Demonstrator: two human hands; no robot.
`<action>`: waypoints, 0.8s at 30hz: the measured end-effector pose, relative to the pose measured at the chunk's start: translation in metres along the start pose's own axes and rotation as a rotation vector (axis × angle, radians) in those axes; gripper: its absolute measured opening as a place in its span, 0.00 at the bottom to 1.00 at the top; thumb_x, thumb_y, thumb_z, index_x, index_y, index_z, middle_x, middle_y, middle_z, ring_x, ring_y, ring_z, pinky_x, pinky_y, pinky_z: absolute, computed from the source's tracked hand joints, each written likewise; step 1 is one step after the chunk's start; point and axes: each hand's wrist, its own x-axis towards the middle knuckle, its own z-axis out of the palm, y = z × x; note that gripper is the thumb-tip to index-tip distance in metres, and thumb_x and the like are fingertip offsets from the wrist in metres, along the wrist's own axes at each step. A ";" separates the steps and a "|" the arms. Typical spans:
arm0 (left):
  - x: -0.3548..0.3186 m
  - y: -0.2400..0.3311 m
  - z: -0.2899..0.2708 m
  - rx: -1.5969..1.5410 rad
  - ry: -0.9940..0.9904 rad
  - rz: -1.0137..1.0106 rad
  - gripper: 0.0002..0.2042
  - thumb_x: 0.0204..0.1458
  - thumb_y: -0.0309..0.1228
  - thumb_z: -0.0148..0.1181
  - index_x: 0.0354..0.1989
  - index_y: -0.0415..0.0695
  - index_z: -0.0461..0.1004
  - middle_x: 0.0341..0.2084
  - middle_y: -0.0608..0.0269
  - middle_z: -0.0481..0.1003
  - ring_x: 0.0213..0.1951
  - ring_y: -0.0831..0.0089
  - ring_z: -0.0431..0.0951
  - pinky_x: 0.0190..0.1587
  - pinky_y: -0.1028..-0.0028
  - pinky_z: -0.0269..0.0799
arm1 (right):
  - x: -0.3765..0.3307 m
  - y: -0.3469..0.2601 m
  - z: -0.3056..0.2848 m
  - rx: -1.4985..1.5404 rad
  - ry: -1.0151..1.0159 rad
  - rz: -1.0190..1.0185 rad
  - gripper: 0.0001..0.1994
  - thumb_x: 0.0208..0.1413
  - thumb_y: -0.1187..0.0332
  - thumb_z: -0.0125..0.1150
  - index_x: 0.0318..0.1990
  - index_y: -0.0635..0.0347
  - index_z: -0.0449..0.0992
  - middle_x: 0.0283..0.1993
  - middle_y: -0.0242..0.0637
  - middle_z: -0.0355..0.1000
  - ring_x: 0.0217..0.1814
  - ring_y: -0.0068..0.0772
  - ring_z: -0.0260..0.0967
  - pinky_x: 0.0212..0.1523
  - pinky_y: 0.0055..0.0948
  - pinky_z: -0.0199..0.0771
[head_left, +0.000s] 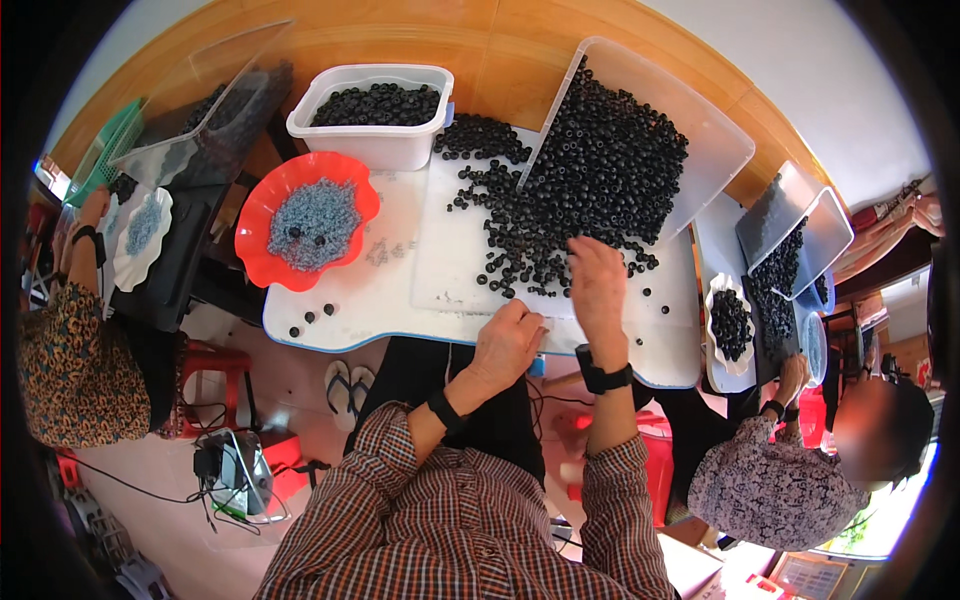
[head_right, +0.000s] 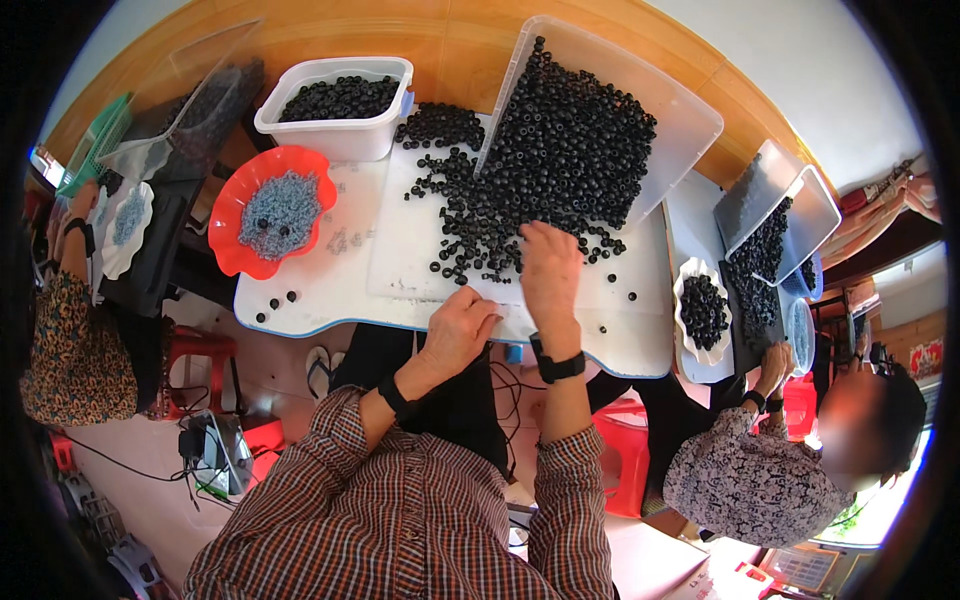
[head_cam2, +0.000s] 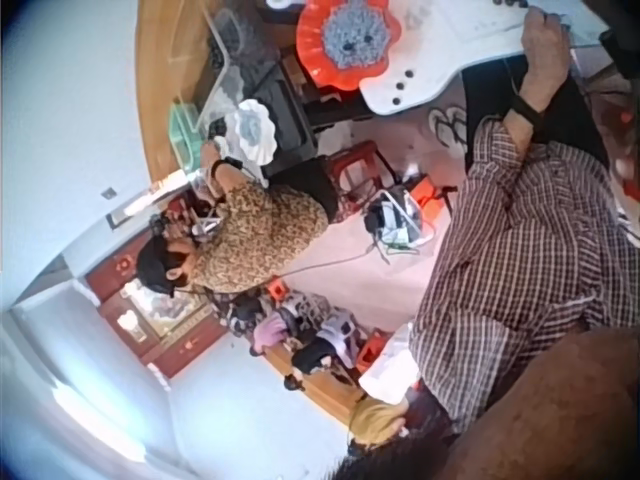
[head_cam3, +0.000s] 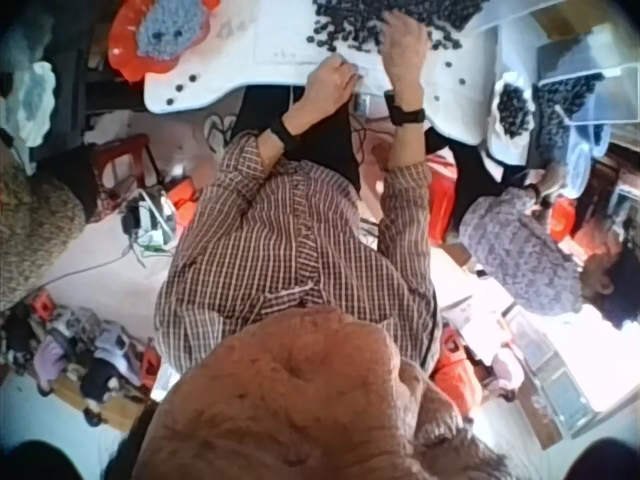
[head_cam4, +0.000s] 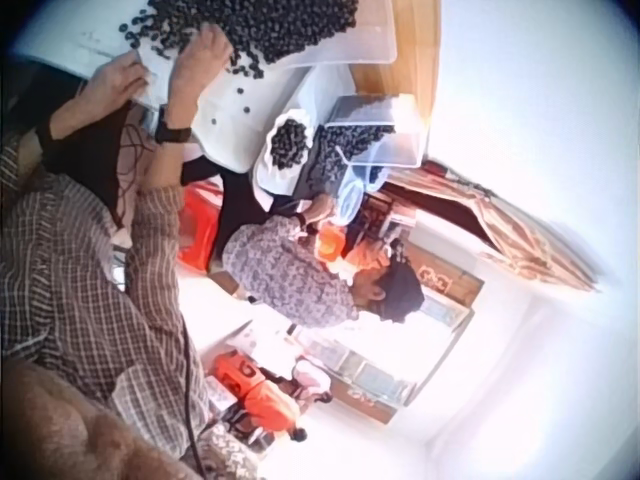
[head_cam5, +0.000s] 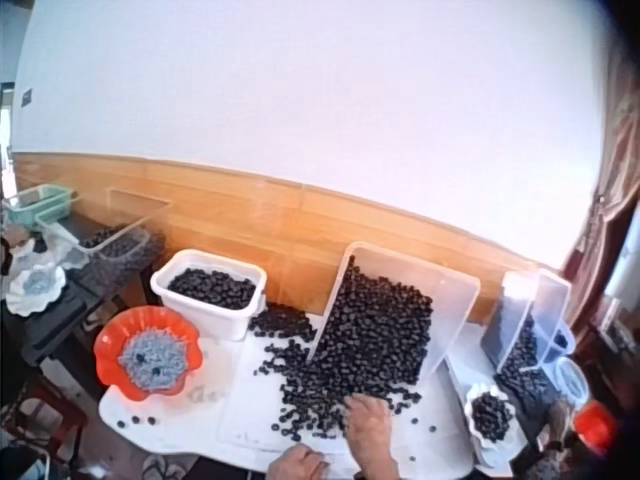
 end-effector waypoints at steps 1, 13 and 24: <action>-0.001 0.001 0.000 -0.001 -0.002 -0.002 0.07 0.45 0.23 0.63 0.33 0.40 0.74 0.29 0.57 0.68 0.34 0.57 0.73 0.34 0.63 0.73 | -0.003 0.009 -0.007 0.025 0.055 0.007 0.11 0.53 0.73 0.58 0.44 0.59 0.78 0.47 0.40 0.74 0.48 0.45 0.69 0.49 0.39 0.68; 0.002 0.007 0.012 0.184 -0.028 -0.013 0.07 0.46 0.25 0.64 0.33 0.40 0.74 0.31 0.57 0.67 0.34 0.57 0.74 0.34 0.63 0.74 | -0.112 -0.018 -0.043 0.013 -0.025 0.311 0.07 0.52 0.71 0.62 0.38 0.59 0.79 0.36 0.40 0.69 0.41 0.46 0.67 0.42 0.40 0.69; 0.005 0.012 0.020 0.375 -0.063 -0.004 0.06 0.40 0.21 0.57 0.29 0.36 0.70 0.31 0.50 0.67 0.34 0.55 0.74 0.31 0.64 0.76 | -0.057 -0.007 -0.034 0.175 0.126 0.357 0.09 0.53 0.75 0.62 0.41 0.66 0.76 0.41 0.45 0.71 0.40 0.45 0.70 0.40 0.38 0.72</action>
